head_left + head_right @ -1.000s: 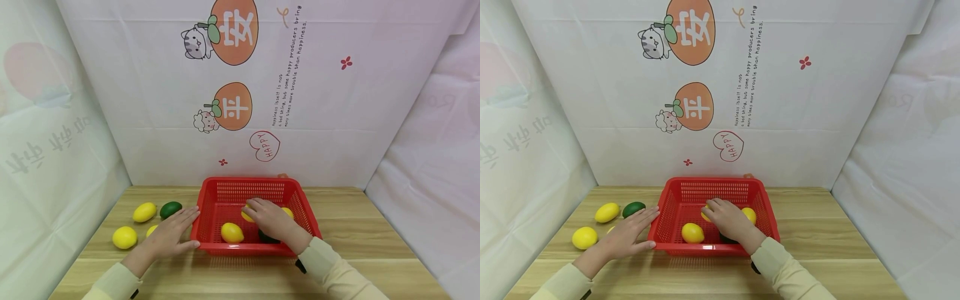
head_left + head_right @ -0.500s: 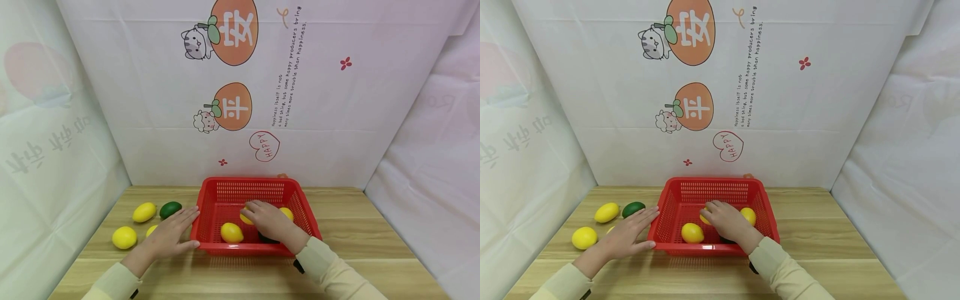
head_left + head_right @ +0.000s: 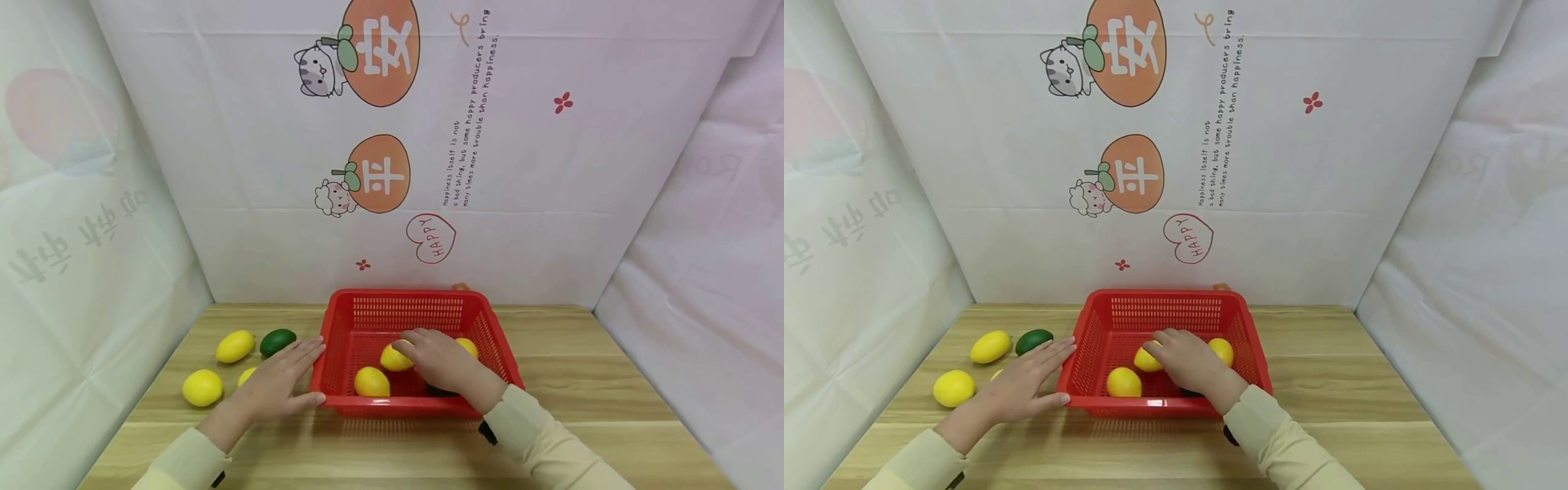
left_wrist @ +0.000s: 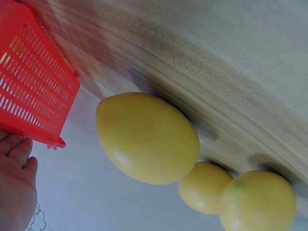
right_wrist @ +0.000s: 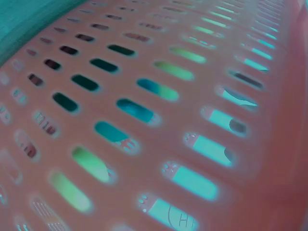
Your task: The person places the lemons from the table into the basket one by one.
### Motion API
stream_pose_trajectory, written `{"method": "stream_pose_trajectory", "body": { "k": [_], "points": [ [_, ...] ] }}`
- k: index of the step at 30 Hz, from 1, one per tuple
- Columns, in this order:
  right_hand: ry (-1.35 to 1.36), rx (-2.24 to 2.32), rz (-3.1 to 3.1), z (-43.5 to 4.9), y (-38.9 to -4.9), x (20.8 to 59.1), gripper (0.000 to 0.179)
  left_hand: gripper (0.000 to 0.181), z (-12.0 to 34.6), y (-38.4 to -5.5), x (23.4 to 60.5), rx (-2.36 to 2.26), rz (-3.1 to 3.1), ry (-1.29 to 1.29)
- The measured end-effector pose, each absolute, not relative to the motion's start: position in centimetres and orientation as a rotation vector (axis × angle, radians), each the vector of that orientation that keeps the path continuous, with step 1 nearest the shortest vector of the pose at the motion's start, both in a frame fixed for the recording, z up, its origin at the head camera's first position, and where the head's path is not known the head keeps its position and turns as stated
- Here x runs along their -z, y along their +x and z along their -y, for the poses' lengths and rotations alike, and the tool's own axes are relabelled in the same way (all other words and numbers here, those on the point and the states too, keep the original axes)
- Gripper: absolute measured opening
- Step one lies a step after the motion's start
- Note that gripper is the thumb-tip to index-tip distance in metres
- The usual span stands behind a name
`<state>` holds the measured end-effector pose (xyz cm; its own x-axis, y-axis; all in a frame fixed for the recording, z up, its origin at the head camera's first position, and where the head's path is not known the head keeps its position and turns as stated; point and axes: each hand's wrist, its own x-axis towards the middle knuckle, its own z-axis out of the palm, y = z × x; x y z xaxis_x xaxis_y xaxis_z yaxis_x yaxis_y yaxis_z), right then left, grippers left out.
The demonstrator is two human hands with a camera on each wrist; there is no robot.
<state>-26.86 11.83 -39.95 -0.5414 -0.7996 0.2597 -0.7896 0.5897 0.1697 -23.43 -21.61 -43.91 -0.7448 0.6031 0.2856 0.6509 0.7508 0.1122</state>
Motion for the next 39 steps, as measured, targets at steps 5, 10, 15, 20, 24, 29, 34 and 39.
{"method": "stream_pose_trajectory", "body": {
  "k": [5,10,15,20,24,29,34,39],
  "points": [
    [1.285,0.053,2.501,-12.0,-26.8,39.6,0.050,0.088,21.6,-23.5,44.0,0.297,2.727,-0.980],
    [1.284,0.048,2.500,-12.2,-26.6,39.4,0.053,0.086,21.6,-23.4,43.9,0.301,2.721,-0.982],
    [1.283,0.052,2.484,-12.5,-26.4,39.0,0.054,0.085,21.5,-23.4,43.9,0.299,2.705,-0.994],
    [1.280,0.037,2.485,-12.9,-26.2,38.7,0.053,0.082,21.6,-23.4,43.9,0.304,2.695,-1.001],
    [1.281,0.025,2.488,-13.3,-26.1,38.4,0.051,0.082,21.6,-23.4,43.8,0.306,2.697,-0.997],
    [1.279,-0.004,2.480,-13.8,-26.0,38.3,0.052,0.085,21.6,-23.4,43.8,0.302,2.716,-0.988],
    [1.273,-0.028,2.466,-14.4,-26.1,38.3,0.053,0.087,21.6,-23.4,43.8,0.305,2.721,-0.987],
    [1.269,-0.039,2.443,-14.8,-26.0,38.0,0.053,0.086,21.6,-23.4,43.9,0.300,2.716,-0.989]
  ]
}}
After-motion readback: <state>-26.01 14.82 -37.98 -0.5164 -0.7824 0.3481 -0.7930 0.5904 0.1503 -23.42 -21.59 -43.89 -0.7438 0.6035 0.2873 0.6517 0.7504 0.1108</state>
